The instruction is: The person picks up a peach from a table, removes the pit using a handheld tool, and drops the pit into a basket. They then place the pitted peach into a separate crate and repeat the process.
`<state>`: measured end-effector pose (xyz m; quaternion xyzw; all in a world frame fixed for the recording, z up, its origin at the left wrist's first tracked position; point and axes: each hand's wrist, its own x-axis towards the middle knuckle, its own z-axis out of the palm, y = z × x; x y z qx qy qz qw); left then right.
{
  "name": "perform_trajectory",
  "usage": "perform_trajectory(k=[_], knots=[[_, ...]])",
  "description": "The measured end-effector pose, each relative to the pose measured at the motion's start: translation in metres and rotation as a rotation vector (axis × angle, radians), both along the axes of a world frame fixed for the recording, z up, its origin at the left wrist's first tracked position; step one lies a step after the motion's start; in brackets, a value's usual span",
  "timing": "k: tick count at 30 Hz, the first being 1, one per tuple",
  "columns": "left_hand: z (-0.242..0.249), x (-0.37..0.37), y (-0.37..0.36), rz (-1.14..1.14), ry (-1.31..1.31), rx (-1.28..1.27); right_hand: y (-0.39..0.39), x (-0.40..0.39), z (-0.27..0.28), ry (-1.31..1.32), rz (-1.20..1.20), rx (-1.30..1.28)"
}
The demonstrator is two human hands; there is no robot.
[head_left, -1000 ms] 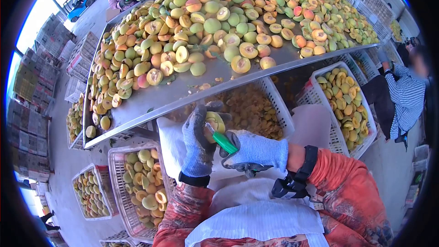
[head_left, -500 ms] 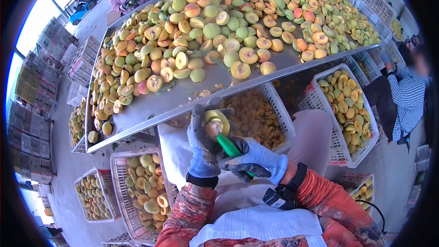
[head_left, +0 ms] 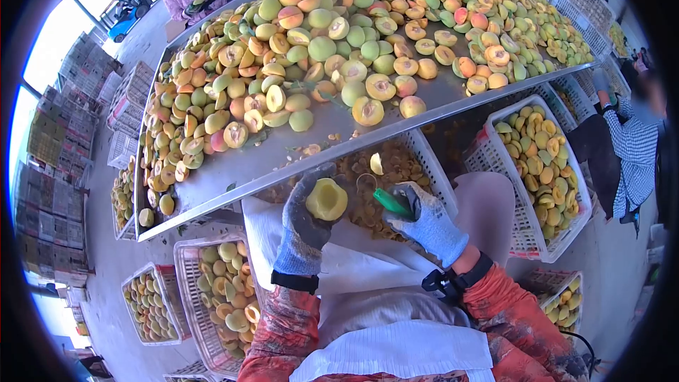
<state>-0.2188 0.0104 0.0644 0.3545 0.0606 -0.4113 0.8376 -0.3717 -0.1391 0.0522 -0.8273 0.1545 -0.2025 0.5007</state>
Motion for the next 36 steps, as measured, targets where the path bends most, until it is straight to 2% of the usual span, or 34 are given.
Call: perform_trajectory(k=[3,4,6,7,8,10,11,12,14,15,17,18,20,23,26,27,28,29,30,31,32,34,36], knots=[[-0.012,-0.009,-0.005,-0.155,-0.411,0.181,0.003,-0.001,0.005,0.075,-0.048,-0.059],[-0.015,-0.011,-0.008,-0.159,-0.414,0.179,0.003,-0.001,0.007,0.113,-0.083,-0.133],[-0.021,-0.013,-0.012,-0.107,-0.286,0.036,0.003,-0.004,0.011,0.082,-0.076,-0.12],[-0.021,-0.012,-0.012,-0.055,-0.051,-0.045,0.005,-0.007,0.013,0.054,-0.063,-0.102],[-0.02,-0.016,-0.01,-0.049,-0.047,-0.037,0.011,-0.01,0.018,0.058,-0.057,-0.094],[-0.014,-0.023,-0.011,-0.068,-1.11,0.319,0.022,-0.011,0.029,0.129,0.014,-0.258],[-0.034,-0.012,-0.013,-0.064,-0.781,0.244,0.026,-0.009,0.024,0.149,0.029,-0.342],[-0.028,-0.013,-0.012,-0.063,-0.784,0.246,0.03,-0.007,0.021,0.147,0.03,-0.34],[-0.014,-0.018,-0.01,-0.084,-0.956,0.281,0.037,-0.004,0.015,0.208,0.045,-0.565],[-0.015,-0.021,-0.01,-0.082,-0.958,0.282,0.04,-0.002,0.008,0.187,0.024,-0.667],[-0.017,-0.027,-0.01,0.019,-1.17,0.293,0.047,-0.001,0.004,0.23,0.052,-0.736],[-0.013,-0.025,-0.01,0.024,-1.173,0.291,0.051,-0.001,0.004,0.277,0.08,-0.804],[-0.002,-0.023,-0.011,0.02,0.027,-0.121,0.06,-0.004,0.011,0.245,0.103,-0.823],[0.012,-0.031,-0.01,0.072,0.116,-0.039,0.065,-0.007,0.016,0.177,0.173,-0.741],[-0.005,-0.033,0.005,0.015,0.137,-0.099,0.062,-0.01,0.016,0.129,0.249,-0.728],[-0.008,-0.038,0.003,0.04,-0.242,0.062,0.06,-0.011,0.018,0.135,0.301,-0.723],[-0.009,-0.039,0.007,0.044,-0.237,0.064,0.058,-0.011,0.02,0.145,0.356,-0.713],[-0.007,-0.039,0.014,-0.011,-0.136,-0.06,0.057,-0.011,0.021,0.147,0.363,-0.71],[0.004,-0.04,0.017,-0.065,-0.037,-0.183,0.056,-0.009,0.022,0.139,0.417,-0.506],[0.011,-0.04,0.018,-0.06,-0.038,-0.179,0.054,-0.006,0.025,0.128,0.465,-0.302],[0.017,-0.039,0.018,-0.064,-0.07,-0.175,0.049,0.0,0.029,0.124,0.468,-0.301],[0.026,-0.038,0.017,-0.067,-0.103,-0.173,0.039,0.01,0.043,0.402,0.605,0.428],[0.034,-0.035,0.018,0.116,-1.213,0.345,0.032,0.011,0.054,0.352,0.578,0.817]])
